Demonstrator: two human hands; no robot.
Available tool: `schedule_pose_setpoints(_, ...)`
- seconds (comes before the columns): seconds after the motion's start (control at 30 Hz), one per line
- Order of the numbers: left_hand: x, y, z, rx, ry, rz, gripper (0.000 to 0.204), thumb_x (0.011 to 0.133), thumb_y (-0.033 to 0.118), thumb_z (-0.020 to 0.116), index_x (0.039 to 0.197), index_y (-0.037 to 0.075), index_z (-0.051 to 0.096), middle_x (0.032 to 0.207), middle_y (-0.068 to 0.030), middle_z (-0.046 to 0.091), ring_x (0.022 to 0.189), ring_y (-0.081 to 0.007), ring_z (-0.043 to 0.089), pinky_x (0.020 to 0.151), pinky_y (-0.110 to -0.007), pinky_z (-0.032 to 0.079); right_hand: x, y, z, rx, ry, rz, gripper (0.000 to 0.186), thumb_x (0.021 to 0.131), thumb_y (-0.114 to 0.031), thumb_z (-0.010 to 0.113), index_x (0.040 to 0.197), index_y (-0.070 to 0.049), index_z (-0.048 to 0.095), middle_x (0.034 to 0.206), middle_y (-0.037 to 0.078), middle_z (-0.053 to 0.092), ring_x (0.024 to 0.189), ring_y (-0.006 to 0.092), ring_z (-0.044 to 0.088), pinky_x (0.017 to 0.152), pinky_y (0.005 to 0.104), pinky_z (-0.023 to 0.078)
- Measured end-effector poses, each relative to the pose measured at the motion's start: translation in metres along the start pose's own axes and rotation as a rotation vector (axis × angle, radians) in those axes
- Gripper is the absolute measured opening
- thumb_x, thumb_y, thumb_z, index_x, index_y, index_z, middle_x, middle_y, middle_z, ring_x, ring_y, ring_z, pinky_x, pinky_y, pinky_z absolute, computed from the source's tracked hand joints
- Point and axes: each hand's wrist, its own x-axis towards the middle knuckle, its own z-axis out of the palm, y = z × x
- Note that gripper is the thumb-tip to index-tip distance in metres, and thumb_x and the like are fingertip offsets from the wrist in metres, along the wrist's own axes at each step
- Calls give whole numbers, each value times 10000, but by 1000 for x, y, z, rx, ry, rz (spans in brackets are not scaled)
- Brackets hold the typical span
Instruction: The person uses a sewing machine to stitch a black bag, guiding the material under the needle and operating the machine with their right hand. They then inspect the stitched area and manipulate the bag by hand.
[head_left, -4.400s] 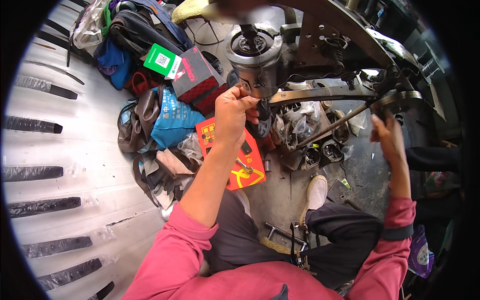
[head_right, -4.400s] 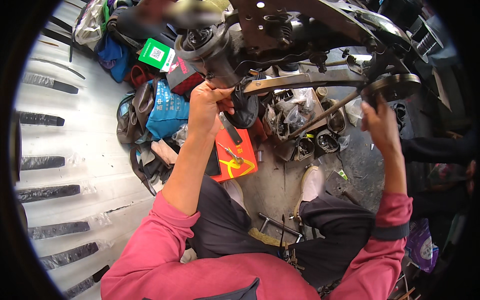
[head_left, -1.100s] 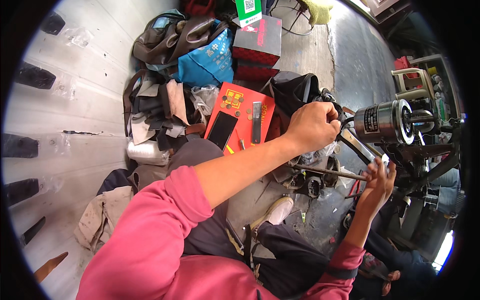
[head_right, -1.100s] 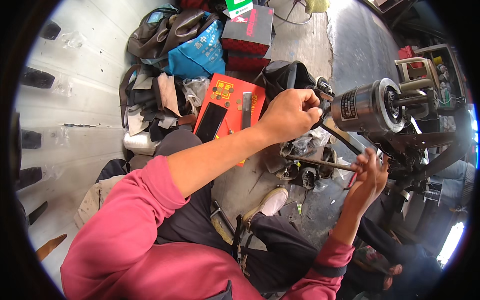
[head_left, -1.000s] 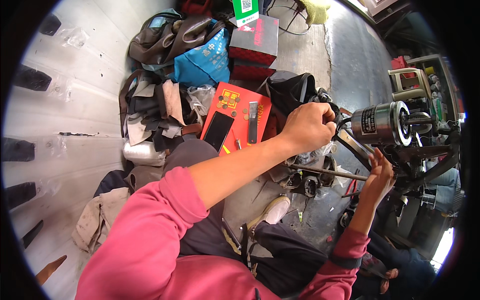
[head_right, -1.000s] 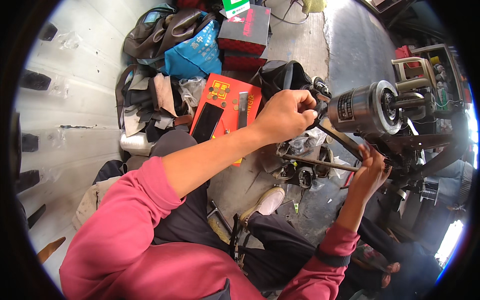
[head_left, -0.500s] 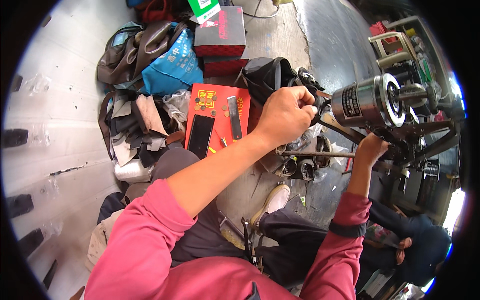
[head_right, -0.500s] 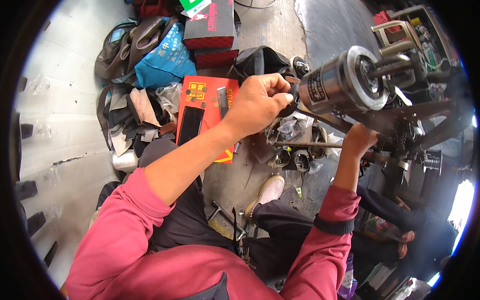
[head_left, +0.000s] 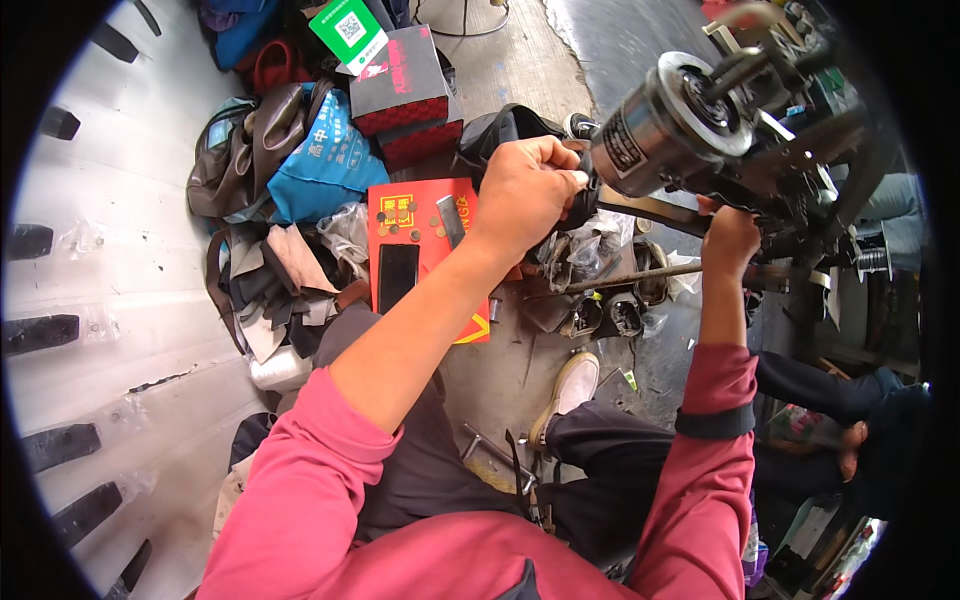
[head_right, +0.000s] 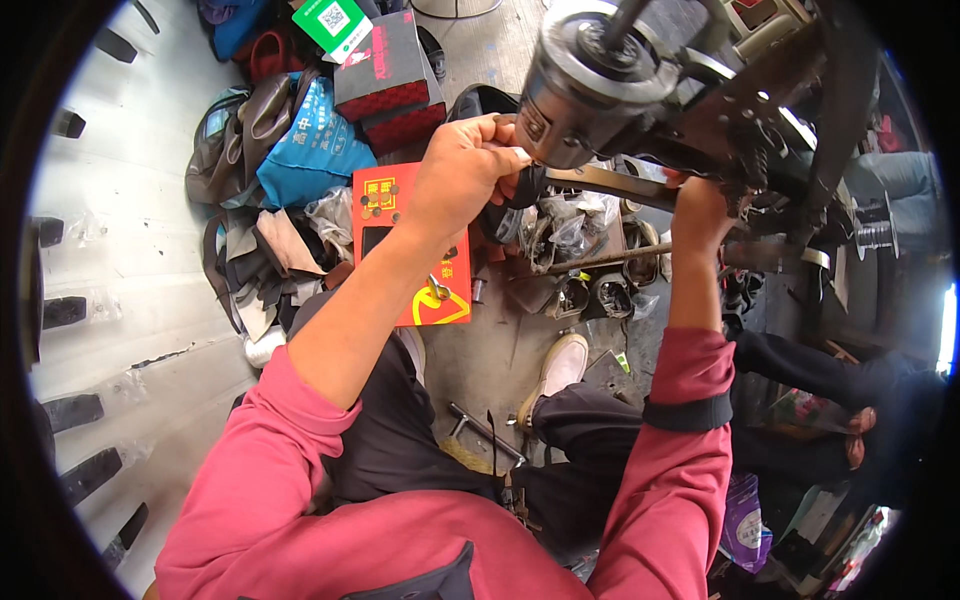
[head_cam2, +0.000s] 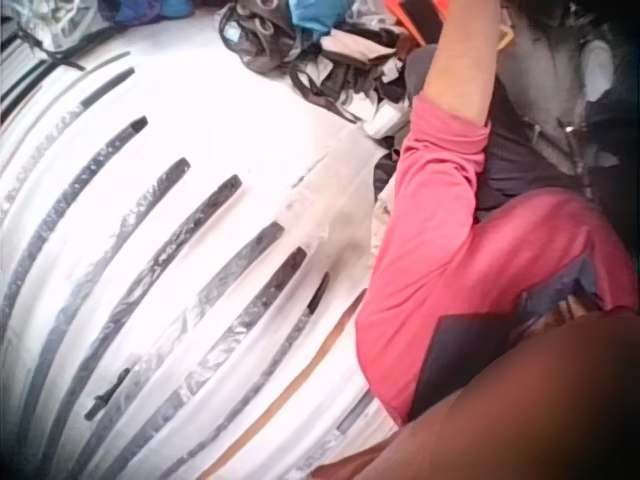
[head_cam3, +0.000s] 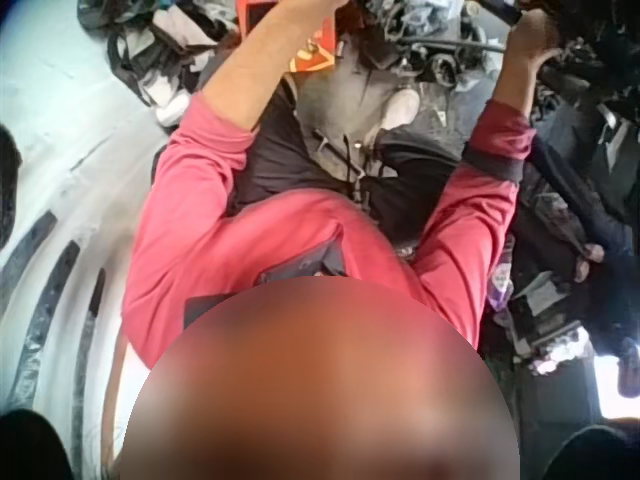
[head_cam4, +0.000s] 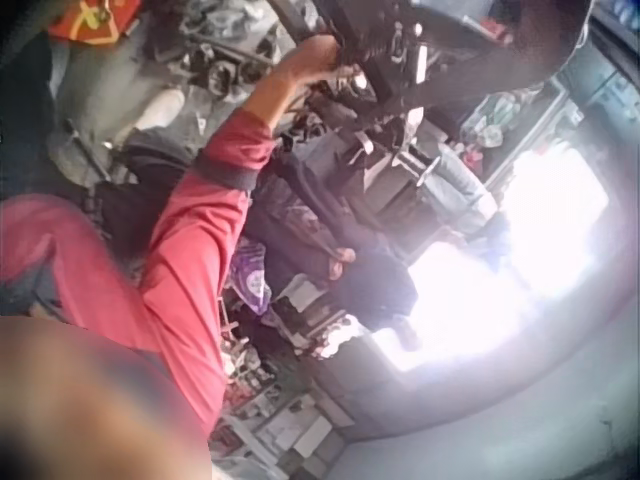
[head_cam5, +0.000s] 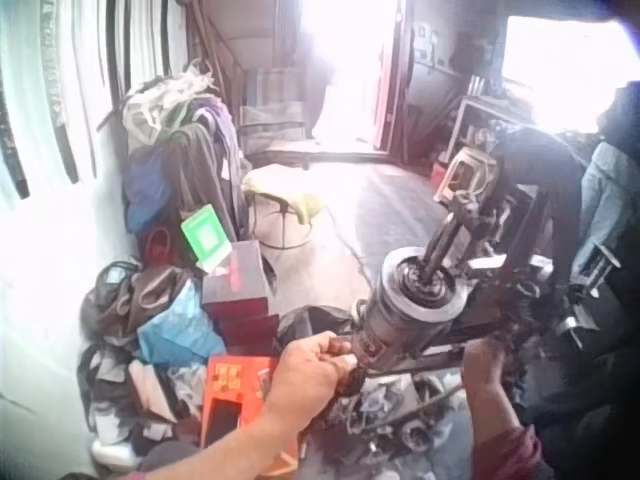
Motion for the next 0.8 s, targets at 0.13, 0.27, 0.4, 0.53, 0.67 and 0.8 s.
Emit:
schedule_pose_setpoints(0.13, 0, 0, -1, -9, -18, 6, 75, 894, 44, 665, 953, 36, 709, 748, -13, 696, 604, -84, 611, 567, -238, 465, -6, -30, -41, 731, -228, 229, 215, 977, -163, 579, 1073, 12, 661, 753, 84, 701, 637, 158, 631, 644, 279, 490)
schedule_pose_setpoints(0.27, 2, -1, -4, 0, -40, -10, 38, 891, 34, 682, 928, 35, 690, 742, -19, 680, 598, -92, 601, 559, -251, 470, -35, -54, -136, 57, -420, 441, 298, 1033, -261, 625, 1223, -35, 667, 770, 45, 674, 651, 45, 578, 516, 186, 401)
schedule_pose_setpoints(0.4, 1, -2, -7, -27, -51, -14, 33, 895, 40, 690, 927, 46, 685, 736, -16, 672, 594, -91, 600, 551, -254, 463, -37, -15, -214, -192, 152, 246, 305, 1051, -291, 648, 1257, -69, 685, 940, 17, 690, 749, 44, 593, 620, 198, 448)
schedule_pose_setpoints(0.53, 1, -1, -8, 20, -51, -26, 43, 889, 75, 668, 917, 56, 694, 738, -27, 692, 602, -112, 627, 573, -266, 487, -26, 27, -231, -379, 65, 298, 358, 1074, -369, 590, 1177, -33, 660, 845, 49, 656, 757, 106, 574, 703, 282, 464)
schedule_pose_setpoints(0.67, 2, 1, -9, 18, -65, -39, 39, 893, 62, 689, 931, 53, 692, 740, -13, 686, 595, -98, 615, 556, -260, 471, -20, 47, -210, -464, 7, 243, 320, 1072, -334, 564, 1098, -23, 634, 751, 69, 580, 661, 189, 520, 627, 369, 430)
schedule_pose_setpoints(0.8, 2, 1, -11, 6, -87, -32, 41, 894, 57, 687, 933, 50, 695, 734, -11, 683, 595, -98, 615, 553, -262, 470, -19, 61, -210, -449, 53, 199, 304, 1069, -317, 558, 1110, -24, 627, 729, 65, 526, 648, 196, 488, 616, 377, 409)
